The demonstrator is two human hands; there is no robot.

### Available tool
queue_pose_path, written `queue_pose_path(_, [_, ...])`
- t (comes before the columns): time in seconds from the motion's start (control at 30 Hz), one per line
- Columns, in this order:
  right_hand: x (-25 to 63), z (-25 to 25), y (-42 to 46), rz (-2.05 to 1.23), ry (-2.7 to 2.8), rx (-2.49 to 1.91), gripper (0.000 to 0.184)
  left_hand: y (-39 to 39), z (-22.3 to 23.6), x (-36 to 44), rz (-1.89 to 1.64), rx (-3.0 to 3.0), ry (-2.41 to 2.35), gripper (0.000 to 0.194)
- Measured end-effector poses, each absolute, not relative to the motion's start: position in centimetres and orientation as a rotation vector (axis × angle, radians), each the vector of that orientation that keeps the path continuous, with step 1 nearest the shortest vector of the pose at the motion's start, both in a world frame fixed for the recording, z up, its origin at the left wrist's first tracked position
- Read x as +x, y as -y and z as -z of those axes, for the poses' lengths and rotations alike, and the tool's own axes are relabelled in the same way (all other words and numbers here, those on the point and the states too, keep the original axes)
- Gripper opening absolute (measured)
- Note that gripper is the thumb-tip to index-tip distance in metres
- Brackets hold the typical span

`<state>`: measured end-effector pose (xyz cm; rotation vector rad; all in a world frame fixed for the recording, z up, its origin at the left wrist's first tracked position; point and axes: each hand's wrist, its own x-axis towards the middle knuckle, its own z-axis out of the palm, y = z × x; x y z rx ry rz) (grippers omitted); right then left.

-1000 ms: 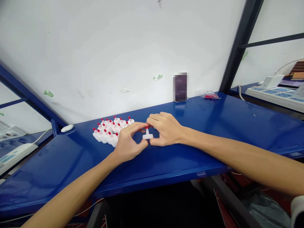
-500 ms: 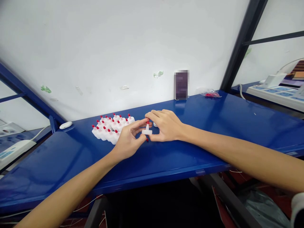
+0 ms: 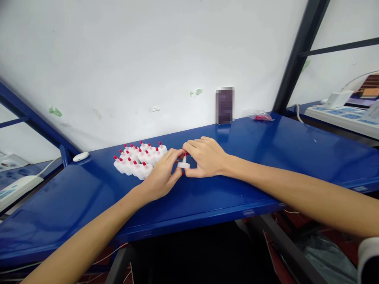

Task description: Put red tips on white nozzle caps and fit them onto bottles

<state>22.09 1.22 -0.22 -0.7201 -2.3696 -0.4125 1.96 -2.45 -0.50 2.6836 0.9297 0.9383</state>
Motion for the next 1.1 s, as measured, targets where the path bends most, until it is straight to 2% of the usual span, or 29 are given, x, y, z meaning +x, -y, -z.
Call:
queue_pose_path(0.23, [22.2,0.2,-1.1,0.184,2.388,-0.753,0.02,2.7,0.5,2.1,-0.856,2.718,-0.878,0.035])
queue_pose_path(0.37, [21.9,0.1,-0.8,0.116,2.388,-0.839,0.024,2.4,0.8,1.9,-0.935,2.594,-0.802,0.038])
queue_pose_path(0.57, [21.9,-0.3,-0.2,0.044,2.489,-0.939,0.027,2.3,0.8,1.9,-0.974,2.274,-0.745,0.031])
queue_pose_path(0.77, [22.4,-0.3,-0.4,-0.015,2.515,-0.771,0.034,3.0,0.0,2.2,-0.889,1.899,-0.679,0.03])
queue_pose_path(0.93, [22.5,0.0,-0.6,-0.073,2.504,-0.693,0.045,3.3,-0.4,1.9,-0.855,1.971,-0.659,0.022])
queue_pose_path(1.1, [22.4,0.0,-0.5,-0.064,2.469,-0.686,0.044,3.3,-0.1,2.0,-0.898,2.019,-0.65,0.019])
